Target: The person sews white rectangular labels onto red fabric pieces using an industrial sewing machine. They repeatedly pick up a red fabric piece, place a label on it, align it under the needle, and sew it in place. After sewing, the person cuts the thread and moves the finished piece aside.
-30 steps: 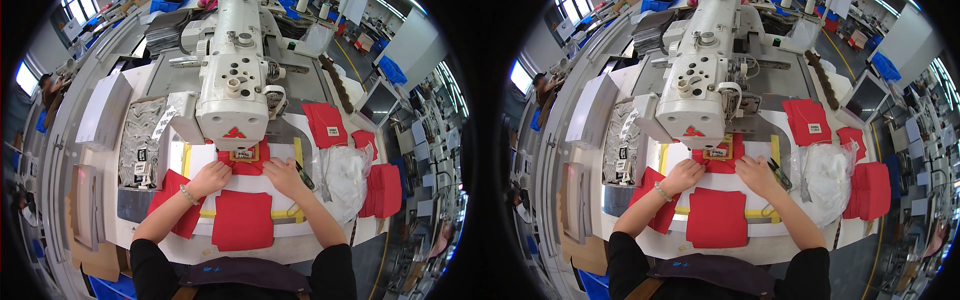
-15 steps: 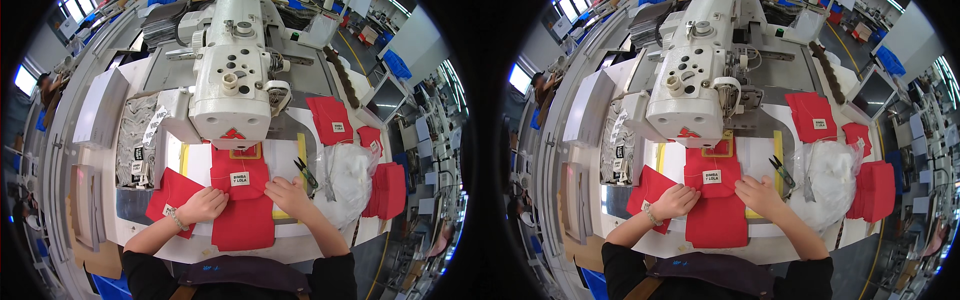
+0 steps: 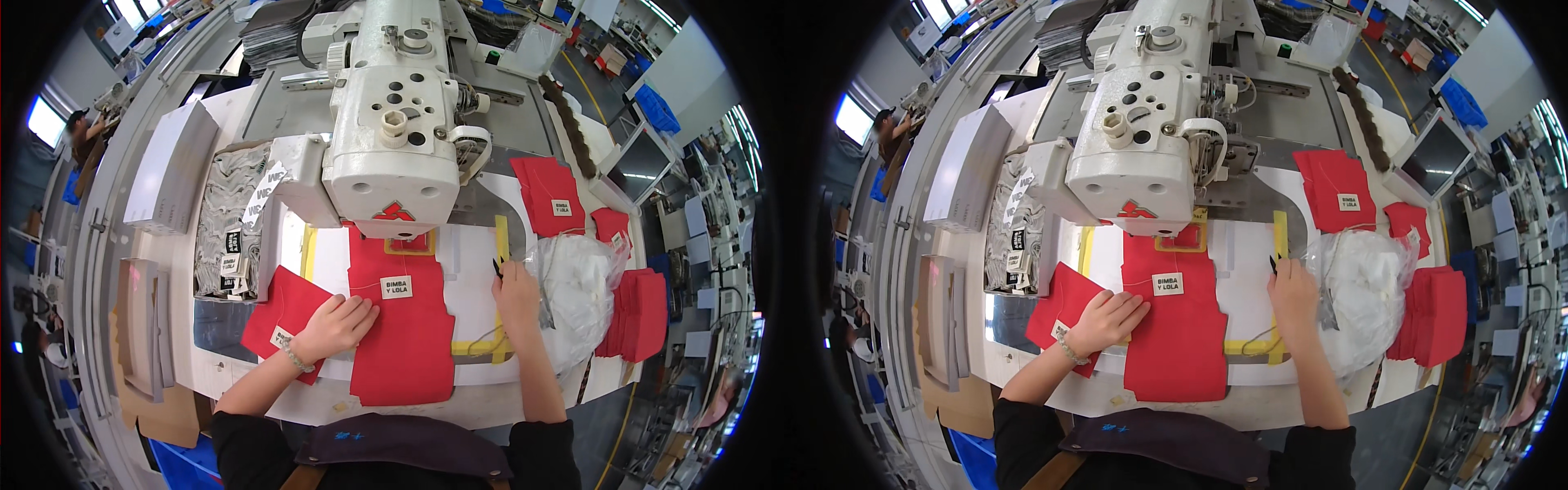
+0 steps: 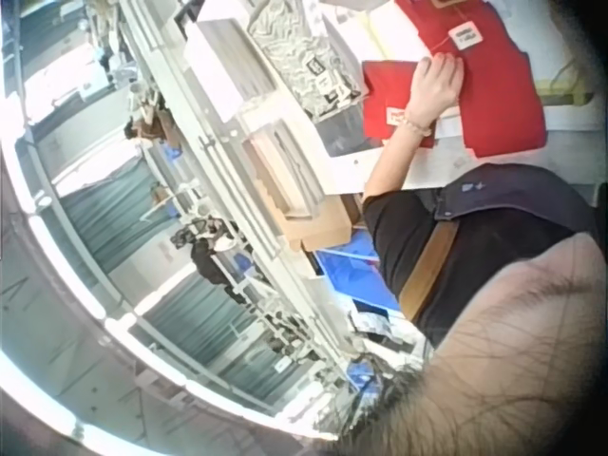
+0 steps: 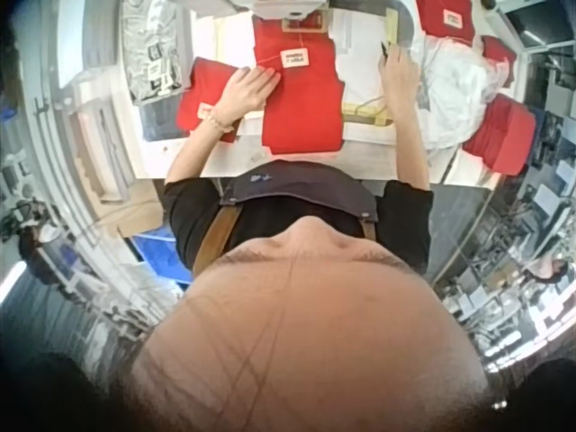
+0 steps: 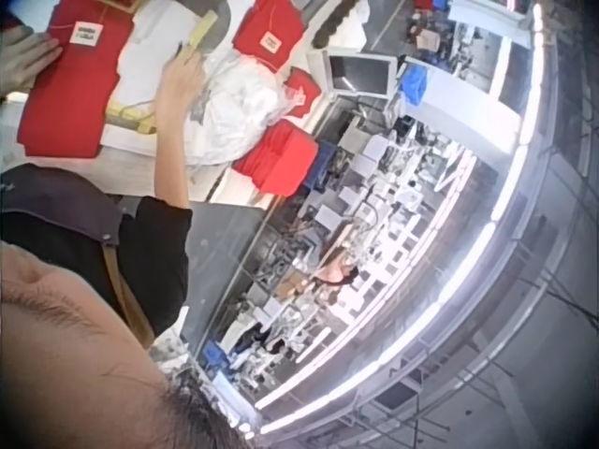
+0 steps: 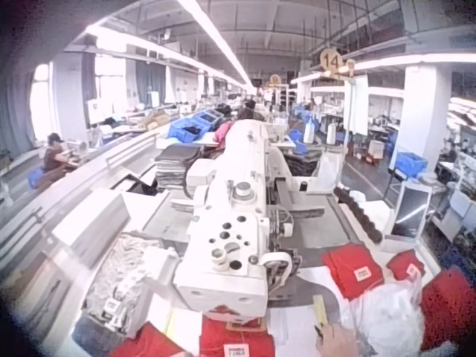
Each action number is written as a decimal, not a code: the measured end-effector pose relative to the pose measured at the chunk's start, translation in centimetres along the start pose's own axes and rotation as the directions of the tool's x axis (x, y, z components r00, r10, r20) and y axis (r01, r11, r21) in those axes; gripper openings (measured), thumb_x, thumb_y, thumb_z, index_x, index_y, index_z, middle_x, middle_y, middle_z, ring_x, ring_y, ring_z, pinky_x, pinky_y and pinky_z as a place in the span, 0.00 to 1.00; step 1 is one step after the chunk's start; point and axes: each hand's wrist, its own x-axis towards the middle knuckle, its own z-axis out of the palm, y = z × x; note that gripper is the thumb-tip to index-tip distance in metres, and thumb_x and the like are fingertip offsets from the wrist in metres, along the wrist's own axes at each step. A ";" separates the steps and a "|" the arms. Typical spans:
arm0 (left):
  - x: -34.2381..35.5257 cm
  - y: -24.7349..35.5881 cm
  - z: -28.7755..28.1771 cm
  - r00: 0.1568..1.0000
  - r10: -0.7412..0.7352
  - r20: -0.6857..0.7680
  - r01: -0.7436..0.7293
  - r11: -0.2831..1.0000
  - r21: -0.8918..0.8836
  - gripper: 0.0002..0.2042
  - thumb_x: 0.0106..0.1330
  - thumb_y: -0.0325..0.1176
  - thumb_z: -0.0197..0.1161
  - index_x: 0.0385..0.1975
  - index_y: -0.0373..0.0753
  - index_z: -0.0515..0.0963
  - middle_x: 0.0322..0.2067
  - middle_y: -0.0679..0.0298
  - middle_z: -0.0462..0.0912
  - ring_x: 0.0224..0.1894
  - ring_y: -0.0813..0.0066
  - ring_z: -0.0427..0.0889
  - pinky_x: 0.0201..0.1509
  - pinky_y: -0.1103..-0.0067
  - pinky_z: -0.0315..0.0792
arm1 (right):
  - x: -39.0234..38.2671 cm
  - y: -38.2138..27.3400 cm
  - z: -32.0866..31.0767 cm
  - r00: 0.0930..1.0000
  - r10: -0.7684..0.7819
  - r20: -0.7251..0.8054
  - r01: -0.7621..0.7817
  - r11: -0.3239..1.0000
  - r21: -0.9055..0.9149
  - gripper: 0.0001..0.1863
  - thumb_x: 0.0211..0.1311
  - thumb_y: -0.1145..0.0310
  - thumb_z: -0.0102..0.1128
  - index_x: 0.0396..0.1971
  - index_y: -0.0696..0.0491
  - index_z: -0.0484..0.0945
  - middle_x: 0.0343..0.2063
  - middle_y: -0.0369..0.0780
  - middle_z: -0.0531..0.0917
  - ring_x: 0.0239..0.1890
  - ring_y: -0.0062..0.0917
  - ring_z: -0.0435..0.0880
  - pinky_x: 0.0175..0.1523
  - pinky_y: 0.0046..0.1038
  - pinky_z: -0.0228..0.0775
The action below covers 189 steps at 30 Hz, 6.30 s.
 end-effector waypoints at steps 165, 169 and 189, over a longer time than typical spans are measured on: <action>5.4 -2.0 3.8 0.964 -0.173 0.203 0.235 0.910 -0.342 0.38 0.64 0.57 0.57 0.68 0.36 0.59 0.65 0.47 0.62 0.67 0.49 0.61 0.73 0.62 0.54 | 2.4 -8.3 1.5 0.962 -0.273 -0.024 0.273 0.949 0.156 0.25 0.58 0.51 0.60 0.54 0.44 0.76 0.55 0.44 0.69 0.55 0.37 0.66 0.52 0.39 0.53; 5.4 -1.6 4.0 0.959 -0.211 0.188 0.260 0.919 -0.297 0.39 0.64 0.58 0.56 0.68 0.37 0.58 0.65 0.46 0.60 0.69 0.49 0.57 0.73 0.62 0.52 | 2.5 -8.2 1.8 0.963 -0.264 -0.055 0.270 0.954 0.129 0.23 0.59 0.50 0.58 0.52 0.43 0.77 0.55 0.45 0.70 0.54 0.36 0.67 0.51 0.39 0.54; 6.6 -1.3 5.9 0.884 -0.434 0.172 0.453 0.887 -0.091 0.44 0.56 0.70 0.55 0.64 0.38 0.65 0.64 0.38 0.57 0.69 0.40 0.52 0.64 0.36 0.44 | 2.5 -8.5 2.4 0.971 -0.229 -0.074 0.238 0.959 0.156 0.23 0.60 0.49 0.57 0.52 0.44 0.78 0.56 0.47 0.70 0.56 0.37 0.67 0.54 0.41 0.53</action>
